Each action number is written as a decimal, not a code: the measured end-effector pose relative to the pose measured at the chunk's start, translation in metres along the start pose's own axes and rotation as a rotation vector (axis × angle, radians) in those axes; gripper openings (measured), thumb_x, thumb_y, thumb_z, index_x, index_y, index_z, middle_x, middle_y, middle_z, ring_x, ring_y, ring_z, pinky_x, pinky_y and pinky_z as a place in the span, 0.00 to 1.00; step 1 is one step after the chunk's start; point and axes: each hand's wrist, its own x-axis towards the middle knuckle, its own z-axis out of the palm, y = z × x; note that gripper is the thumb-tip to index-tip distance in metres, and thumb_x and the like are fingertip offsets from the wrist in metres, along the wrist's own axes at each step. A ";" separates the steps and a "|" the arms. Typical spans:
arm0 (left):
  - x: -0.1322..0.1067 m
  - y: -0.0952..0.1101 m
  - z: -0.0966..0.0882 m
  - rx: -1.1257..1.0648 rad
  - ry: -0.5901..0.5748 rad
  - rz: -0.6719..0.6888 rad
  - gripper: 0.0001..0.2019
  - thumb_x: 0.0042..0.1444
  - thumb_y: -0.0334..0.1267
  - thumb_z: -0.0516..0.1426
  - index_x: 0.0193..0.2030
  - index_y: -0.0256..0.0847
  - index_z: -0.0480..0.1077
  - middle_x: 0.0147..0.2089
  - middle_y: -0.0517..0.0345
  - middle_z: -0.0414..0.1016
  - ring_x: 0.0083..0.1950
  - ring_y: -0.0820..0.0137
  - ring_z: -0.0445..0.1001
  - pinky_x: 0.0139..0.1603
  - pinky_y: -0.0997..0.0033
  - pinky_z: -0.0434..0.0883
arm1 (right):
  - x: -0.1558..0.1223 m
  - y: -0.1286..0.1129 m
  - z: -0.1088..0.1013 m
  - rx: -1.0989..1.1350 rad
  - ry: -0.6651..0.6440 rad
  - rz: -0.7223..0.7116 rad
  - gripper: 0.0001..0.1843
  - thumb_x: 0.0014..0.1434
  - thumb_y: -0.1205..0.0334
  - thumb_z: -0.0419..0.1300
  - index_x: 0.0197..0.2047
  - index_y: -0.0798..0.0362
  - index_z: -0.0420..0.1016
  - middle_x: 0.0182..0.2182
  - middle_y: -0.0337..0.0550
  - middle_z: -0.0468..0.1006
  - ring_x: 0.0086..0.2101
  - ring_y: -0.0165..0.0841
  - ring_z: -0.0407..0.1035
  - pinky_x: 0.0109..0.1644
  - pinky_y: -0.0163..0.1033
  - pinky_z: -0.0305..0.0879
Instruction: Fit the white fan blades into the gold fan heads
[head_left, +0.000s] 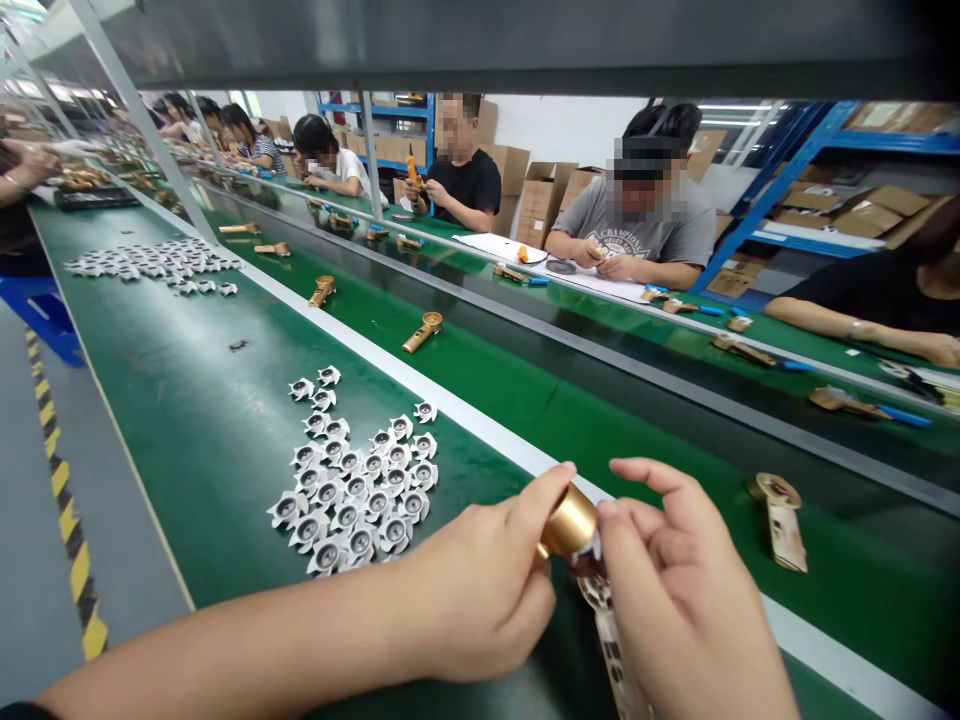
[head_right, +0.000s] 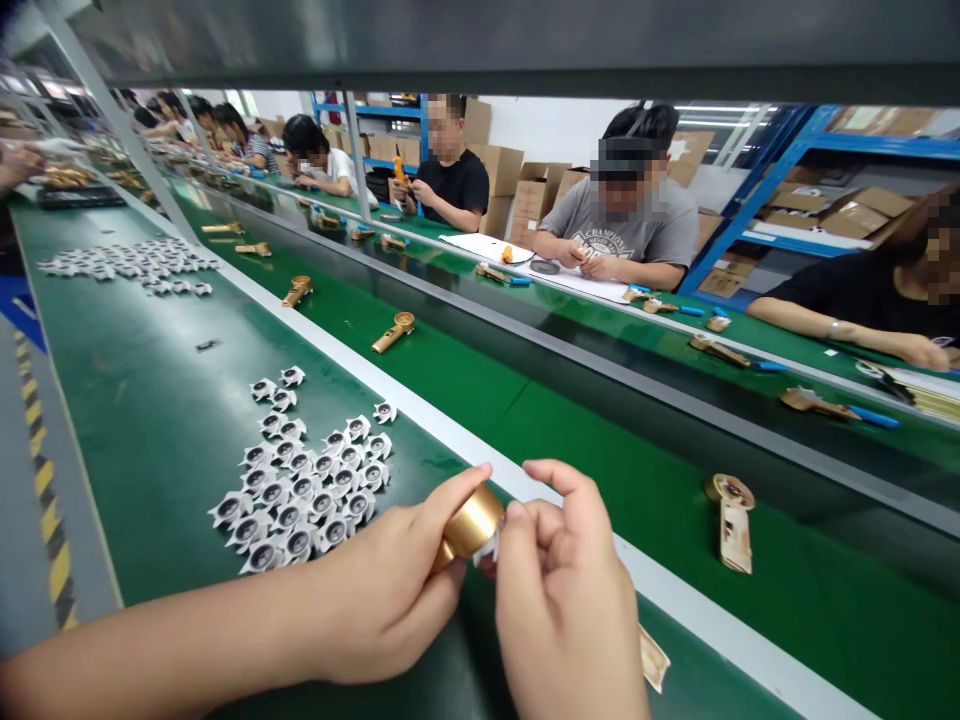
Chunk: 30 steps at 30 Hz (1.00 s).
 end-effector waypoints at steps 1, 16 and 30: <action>-0.001 0.001 -0.002 0.002 0.010 0.009 0.37 0.60 0.32 0.49 0.73 0.41 0.37 0.43 0.52 0.75 0.34 0.66 0.74 0.37 0.68 0.70 | 0.004 0.002 0.001 0.107 -0.049 0.061 0.26 0.59 0.47 0.59 0.56 0.48 0.61 0.23 0.36 0.76 0.22 0.35 0.74 0.27 0.37 0.71; 0.141 -0.101 -0.100 0.750 0.114 -0.464 0.26 0.68 0.42 0.50 0.70 0.38 0.52 0.57 0.43 0.70 0.54 0.57 0.73 0.53 0.52 0.71 | -0.002 0.030 0.092 -0.479 -0.508 -0.312 0.17 0.64 0.71 0.51 0.50 0.59 0.78 0.45 0.52 0.78 0.47 0.39 0.73 0.54 0.39 0.65; 0.085 0.015 -0.026 0.767 0.015 -0.290 0.22 0.67 0.49 0.45 0.50 0.36 0.73 0.45 0.42 0.76 0.48 0.55 0.76 0.45 0.59 0.71 | -0.020 0.019 0.011 -0.748 -0.469 -0.304 0.14 0.62 0.71 0.49 0.32 0.52 0.74 0.29 0.50 0.79 0.30 0.40 0.74 0.33 0.40 0.65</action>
